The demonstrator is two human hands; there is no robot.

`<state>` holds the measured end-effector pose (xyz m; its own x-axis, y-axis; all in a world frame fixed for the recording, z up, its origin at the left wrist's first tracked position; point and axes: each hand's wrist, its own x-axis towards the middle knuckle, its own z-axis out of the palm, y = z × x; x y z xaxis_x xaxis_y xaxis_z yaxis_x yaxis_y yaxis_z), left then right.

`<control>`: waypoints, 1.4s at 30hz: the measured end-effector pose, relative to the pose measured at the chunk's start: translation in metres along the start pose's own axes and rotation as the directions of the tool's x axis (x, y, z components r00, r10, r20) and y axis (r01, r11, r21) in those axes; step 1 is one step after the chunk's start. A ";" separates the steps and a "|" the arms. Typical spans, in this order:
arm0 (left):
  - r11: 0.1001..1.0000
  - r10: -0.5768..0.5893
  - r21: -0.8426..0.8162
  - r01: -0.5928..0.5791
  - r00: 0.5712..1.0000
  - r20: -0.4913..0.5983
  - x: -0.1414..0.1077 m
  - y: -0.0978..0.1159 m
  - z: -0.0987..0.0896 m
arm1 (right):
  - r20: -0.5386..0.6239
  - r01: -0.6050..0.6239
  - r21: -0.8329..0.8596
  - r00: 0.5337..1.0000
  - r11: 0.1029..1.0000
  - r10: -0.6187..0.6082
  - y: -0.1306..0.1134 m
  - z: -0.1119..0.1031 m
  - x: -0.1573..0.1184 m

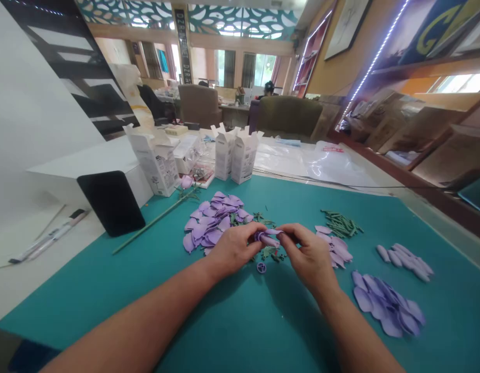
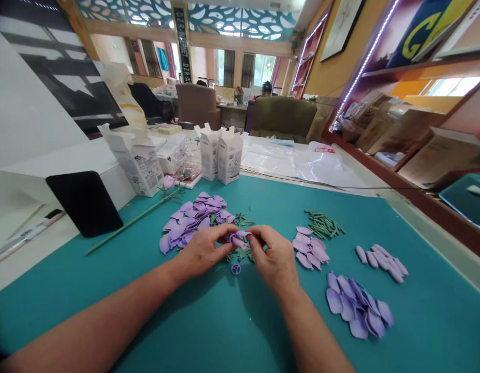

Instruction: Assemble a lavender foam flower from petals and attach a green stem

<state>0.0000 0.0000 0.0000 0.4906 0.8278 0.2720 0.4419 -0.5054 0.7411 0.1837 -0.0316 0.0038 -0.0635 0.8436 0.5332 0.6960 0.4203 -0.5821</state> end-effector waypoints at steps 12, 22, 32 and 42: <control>0.999 0.017 0.043 -0.017 1.000 -0.013 0.000 0.000 0.000 | -0.003 0.026 -0.004 1.000 1.000 -0.026 -0.001 0.002 -0.001; 0.997 0.031 0.073 -0.031 1.000 -0.005 -0.001 0.003 -0.002 | 0.003 0.042 -0.022 0.999 0.999 -0.042 0.001 0.002 -0.002; 0.997 0.033 0.075 -0.034 0.999 0.008 -0.001 0.007 -0.002 | 0.011 0.082 -0.012 0.997 0.997 -0.081 0.004 0.003 -0.001; 0.995 -0.008 0.099 0.007 1.000 0.007 0.004 0.001 -0.004 | 0.062 0.021 0.056 0.998 0.998 -0.025 -0.007 -0.008 0.003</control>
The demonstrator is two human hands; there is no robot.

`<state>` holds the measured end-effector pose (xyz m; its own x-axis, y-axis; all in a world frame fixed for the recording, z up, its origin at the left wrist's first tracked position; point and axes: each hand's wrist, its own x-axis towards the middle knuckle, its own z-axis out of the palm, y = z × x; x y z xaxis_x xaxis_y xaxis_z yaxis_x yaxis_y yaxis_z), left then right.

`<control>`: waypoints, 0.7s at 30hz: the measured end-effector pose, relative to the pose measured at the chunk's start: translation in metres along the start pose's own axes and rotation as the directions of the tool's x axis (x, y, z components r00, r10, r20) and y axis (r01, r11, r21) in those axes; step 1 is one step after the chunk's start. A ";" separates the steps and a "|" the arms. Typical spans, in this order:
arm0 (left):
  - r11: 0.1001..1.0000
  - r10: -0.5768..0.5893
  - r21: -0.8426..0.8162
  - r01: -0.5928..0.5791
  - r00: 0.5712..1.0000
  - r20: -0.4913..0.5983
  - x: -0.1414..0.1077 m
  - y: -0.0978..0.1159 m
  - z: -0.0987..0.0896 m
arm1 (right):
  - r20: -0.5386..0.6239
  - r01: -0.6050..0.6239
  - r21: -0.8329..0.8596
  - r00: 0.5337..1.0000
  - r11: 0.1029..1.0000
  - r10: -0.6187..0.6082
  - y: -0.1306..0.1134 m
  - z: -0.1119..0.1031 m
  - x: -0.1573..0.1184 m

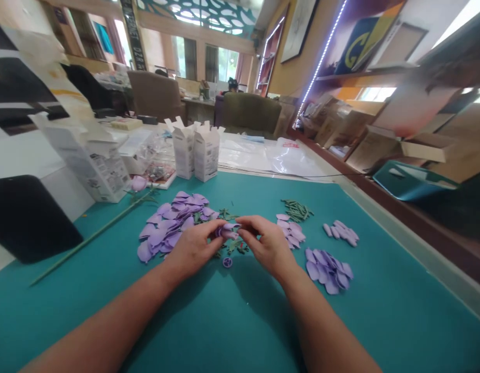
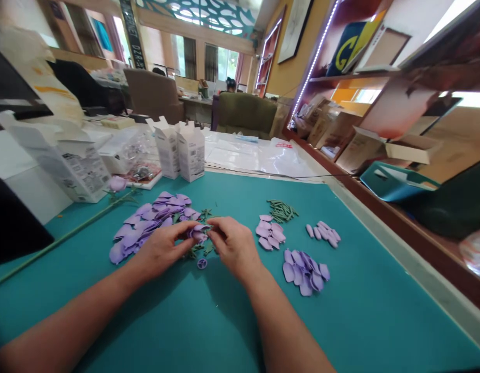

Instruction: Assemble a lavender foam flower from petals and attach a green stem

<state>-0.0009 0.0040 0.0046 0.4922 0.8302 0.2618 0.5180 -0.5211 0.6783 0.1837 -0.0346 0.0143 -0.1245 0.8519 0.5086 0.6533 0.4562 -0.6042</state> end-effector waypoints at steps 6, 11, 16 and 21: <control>0.997 -0.070 0.039 0.070 0.998 0.005 0.001 0.000 -0.002 | -0.068 -0.122 -0.265 0.992 0.957 0.108 0.024 -0.048 -0.015; 0.997 -0.071 0.034 0.071 0.997 0.002 0.002 -0.001 0.000 | -0.158 -0.391 -0.504 0.918 0.770 0.363 0.054 -0.090 -0.048; 0.997 -0.074 0.006 0.074 0.997 0.019 0.003 0.000 0.001 | -0.156 -0.433 -0.639 0.882 0.636 0.444 0.074 -0.102 -0.081; 0.996 -0.091 0.003 0.091 0.995 0.036 0.002 0.001 0.000 | -0.058 -0.455 -0.654 0.826 0.604 0.561 0.081 -0.103 -0.091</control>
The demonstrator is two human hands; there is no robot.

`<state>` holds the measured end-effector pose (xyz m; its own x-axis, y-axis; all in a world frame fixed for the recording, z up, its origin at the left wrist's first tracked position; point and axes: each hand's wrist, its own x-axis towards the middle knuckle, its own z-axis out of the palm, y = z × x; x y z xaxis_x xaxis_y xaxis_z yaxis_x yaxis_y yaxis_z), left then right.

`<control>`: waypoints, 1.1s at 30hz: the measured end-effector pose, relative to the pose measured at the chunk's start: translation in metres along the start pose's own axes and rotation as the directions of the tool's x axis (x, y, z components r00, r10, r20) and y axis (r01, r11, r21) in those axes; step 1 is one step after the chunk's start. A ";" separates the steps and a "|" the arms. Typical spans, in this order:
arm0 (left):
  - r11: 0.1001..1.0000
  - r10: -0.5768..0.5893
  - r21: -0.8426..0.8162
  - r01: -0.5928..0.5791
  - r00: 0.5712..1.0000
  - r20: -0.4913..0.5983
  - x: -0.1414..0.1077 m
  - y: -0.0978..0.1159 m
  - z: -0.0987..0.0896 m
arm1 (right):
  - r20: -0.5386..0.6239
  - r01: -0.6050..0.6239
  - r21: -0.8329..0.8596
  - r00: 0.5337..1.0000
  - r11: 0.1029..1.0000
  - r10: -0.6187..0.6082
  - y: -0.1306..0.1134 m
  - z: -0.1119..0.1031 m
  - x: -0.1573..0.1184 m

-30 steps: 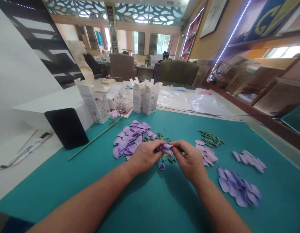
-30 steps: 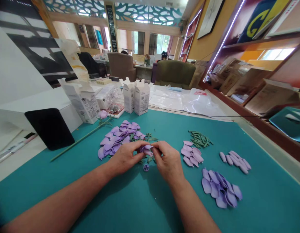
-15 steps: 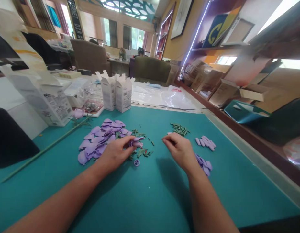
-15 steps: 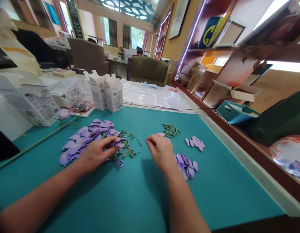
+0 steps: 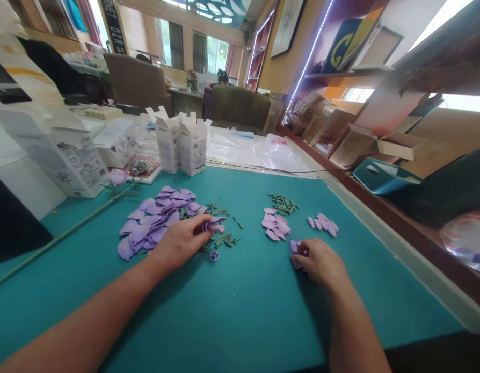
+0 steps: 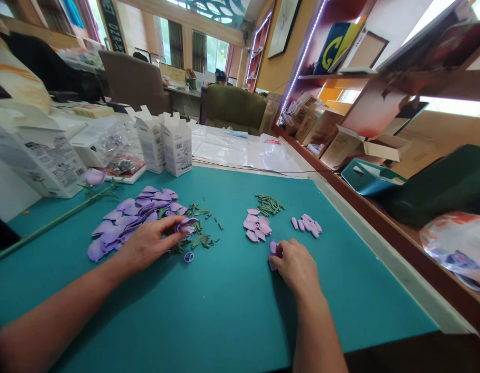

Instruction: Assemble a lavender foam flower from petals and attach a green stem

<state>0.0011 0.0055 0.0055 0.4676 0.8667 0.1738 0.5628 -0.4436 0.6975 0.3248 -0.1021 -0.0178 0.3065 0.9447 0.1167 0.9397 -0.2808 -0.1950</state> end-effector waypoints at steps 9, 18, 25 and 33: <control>1.000 0.003 -0.022 -0.003 1.000 -0.004 0.001 0.000 0.000 | 0.052 -0.040 0.002 0.998 0.999 0.040 -0.006 -0.001 0.001; 0.915 -0.053 -0.396 0.069 0.997 0.053 0.001 0.000 0.002 | -0.032 0.087 0.476 0.996 0.875 -0.082 -0.038 -0.009 0.001; 0.696 -0.113 -0.694 0.182 0.983 0.145 0.005 -0.002 0.001 | -0.102 0.292 0.552 0.953 0.781 -0.285 -0.115 -0.035 0.017; 0.634 -0.105 -0.748 0.196 0.980 0.167 0.003 -0.003 -0.001 | 0.003 0.153 0.820 0.963 0.552 -0.270 -0.161 -0.009 0.034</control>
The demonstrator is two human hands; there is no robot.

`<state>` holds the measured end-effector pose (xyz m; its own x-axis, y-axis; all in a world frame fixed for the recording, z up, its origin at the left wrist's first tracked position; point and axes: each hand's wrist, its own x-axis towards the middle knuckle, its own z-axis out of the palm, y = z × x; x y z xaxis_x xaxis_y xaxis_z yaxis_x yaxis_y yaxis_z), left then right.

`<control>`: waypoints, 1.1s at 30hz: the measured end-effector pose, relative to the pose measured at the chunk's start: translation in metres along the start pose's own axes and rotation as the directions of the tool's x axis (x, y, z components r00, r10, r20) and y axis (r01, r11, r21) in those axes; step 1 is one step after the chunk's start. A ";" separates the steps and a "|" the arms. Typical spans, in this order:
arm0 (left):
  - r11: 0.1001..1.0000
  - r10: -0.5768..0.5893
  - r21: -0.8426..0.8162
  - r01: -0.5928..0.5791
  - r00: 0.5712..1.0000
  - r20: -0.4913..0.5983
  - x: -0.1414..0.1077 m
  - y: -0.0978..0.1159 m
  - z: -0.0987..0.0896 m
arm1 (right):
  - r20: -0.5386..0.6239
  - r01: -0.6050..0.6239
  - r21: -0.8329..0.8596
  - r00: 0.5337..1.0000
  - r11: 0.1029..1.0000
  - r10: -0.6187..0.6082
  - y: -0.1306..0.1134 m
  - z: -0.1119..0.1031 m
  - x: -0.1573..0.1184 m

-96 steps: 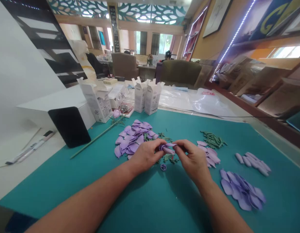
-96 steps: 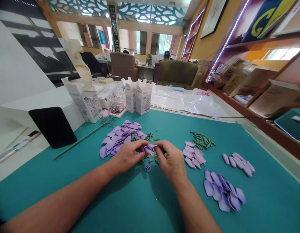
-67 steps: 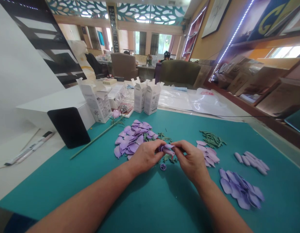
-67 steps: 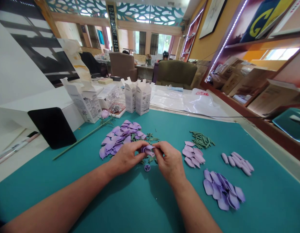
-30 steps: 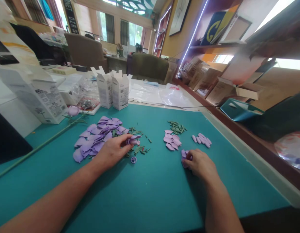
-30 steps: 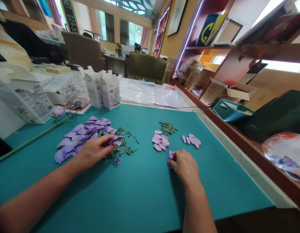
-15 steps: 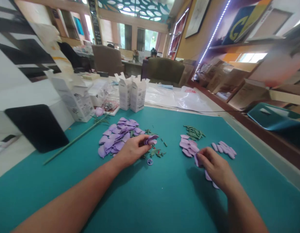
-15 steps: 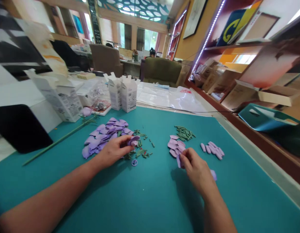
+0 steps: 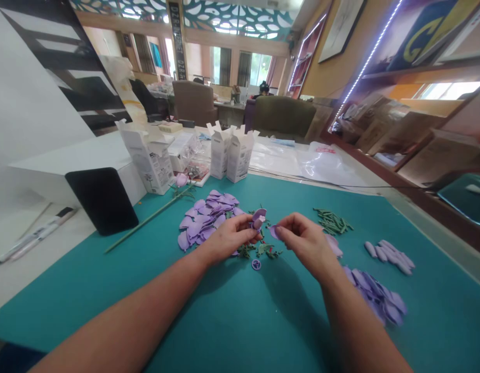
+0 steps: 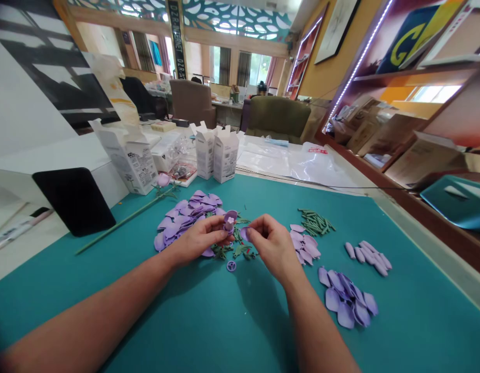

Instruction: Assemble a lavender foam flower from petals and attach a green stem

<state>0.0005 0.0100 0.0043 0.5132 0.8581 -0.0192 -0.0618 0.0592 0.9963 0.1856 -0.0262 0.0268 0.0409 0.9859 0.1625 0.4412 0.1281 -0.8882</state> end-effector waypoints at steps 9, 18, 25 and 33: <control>1.000 -0.002 -0.027 0.002 1.000 0.002 0.001 -0.002 0.003 | -0.011 0.031 0.033 0.999 0.999 -0.030 0.013 0.009 -0.005; 1.000 0.021 -0.013 -0.021 1.000 0.016 0.002 -0.008 0.002 | -0.063 -0.017 0.114 0.998 0.993 0.025 0.013 0.016 -0.005; 1.000 0.006 -0.018 -0.006 1.000 0.014 0.002 -0.005 0.004 | -0.060 -0.018 0.070 0.998 0.997 0.022 0.018 0.017 -0.004; 1.000 0.018 -0.017 -0.018 1.000 0.013 0.001 -0.004 0.005 | -0.076 -0.011 0.060 0.997 0.998 0.016 0.021 0.019 -0.003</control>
<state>0.0054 0.0080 0.0010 0.5228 0.8524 -0.0001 -0.0854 0.0525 0.9950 0.1779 -0.0247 -0.0009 0.1154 0.9768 0.1806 0.3861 0.1234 -0.9142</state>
